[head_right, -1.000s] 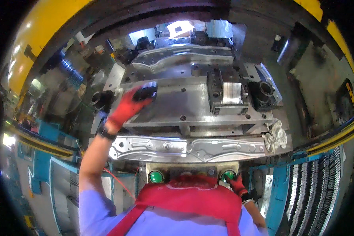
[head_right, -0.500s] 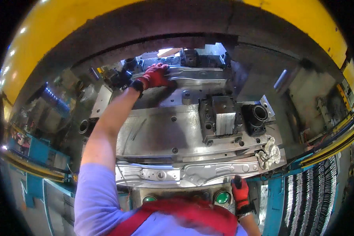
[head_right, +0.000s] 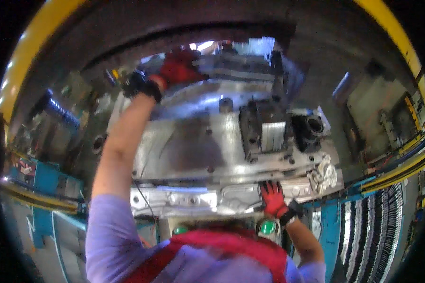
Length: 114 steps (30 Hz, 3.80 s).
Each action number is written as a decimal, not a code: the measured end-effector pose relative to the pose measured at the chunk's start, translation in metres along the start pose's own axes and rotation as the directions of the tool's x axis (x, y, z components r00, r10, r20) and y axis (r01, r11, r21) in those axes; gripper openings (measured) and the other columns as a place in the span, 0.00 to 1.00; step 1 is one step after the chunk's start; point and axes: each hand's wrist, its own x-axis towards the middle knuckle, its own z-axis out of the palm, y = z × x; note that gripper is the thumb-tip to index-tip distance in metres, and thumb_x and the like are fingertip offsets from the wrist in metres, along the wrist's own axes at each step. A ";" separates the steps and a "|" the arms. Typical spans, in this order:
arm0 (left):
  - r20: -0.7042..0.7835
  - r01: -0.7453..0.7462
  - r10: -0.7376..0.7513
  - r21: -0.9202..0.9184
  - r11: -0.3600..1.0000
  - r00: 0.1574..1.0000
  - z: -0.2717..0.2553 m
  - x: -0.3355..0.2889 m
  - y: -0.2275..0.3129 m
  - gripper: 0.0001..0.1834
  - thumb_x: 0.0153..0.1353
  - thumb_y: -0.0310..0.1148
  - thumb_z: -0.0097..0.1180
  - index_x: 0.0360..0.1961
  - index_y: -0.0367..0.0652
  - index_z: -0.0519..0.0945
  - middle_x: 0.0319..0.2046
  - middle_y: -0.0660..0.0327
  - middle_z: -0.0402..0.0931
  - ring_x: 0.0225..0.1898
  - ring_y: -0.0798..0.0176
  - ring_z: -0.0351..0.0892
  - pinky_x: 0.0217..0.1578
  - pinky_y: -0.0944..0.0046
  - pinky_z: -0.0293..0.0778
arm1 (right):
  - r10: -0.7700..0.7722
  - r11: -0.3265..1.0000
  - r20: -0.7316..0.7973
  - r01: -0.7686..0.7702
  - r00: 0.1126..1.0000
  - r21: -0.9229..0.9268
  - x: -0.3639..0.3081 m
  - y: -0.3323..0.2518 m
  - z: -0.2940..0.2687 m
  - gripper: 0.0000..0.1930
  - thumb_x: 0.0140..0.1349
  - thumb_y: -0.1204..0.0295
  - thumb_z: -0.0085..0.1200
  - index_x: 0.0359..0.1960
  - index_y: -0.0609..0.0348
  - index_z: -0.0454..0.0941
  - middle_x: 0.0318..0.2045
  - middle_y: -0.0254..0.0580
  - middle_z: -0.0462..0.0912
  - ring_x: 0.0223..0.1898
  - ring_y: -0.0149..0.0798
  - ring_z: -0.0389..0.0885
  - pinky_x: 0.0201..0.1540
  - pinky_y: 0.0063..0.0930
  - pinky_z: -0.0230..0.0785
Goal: Operating a large industrial stamping press to form metal automotive components.
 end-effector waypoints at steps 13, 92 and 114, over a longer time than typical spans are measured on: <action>0.039 0.015 -0.012 -0.071 0.997 0.999 -0.084 -0.295 0.060 0.52 0.27 0.54 0.67 0.57 0.44 0.63 0.51 0.50 0.63 0.54 0.45 0.59 0.56 0.46 0.52 | -0.089 0.995 0.089 0.085 0.992 0.053 0.002 0.010 -0.020 0.61 0.23 0.42 0.65 0.62 0.58 0.51 0.59 0.60 0.54 0.62 0.57 0.49 0.63 0.53 0.37; 0.714 0.930 -0.613 -0.354 0.099 0.337 0.110 -0.570 0.179 0.33 0.46 0.36 0.64 0.52 0.39 0.64 0.45 0.53 0.72 0.46 0.56 0.72 0.45 0.59 0.69 | 0.730 0.321 -0.034 -0.298 0.683 0.899 -0.123 -0.048 0.044 0.29 0.50 0.68 0.57 0.56 0.60 0.64 0.48 0.50 0.72 0.52 0.47 0.69 0.55 0.36 0.60; 0.534 0.940 -0.798 -0.321 0.114 0.279 0.117 -0.576 0.191 0.38 0.40 0.32 0.67 0.52 0.31 0.62 0.45 0.49 0.71 0.46 0.55 0.73 0.46 0.61 0.70 | 0.808 0.241 0.259 -0.698 0.529 0.674 -0.125 -0.073 0.083 0.53 0.36 0.60 0.65 0.62 0.66 0.46 0.56 0.62 0.60 0.58 0.58 0.59 0.58 0.43 0.56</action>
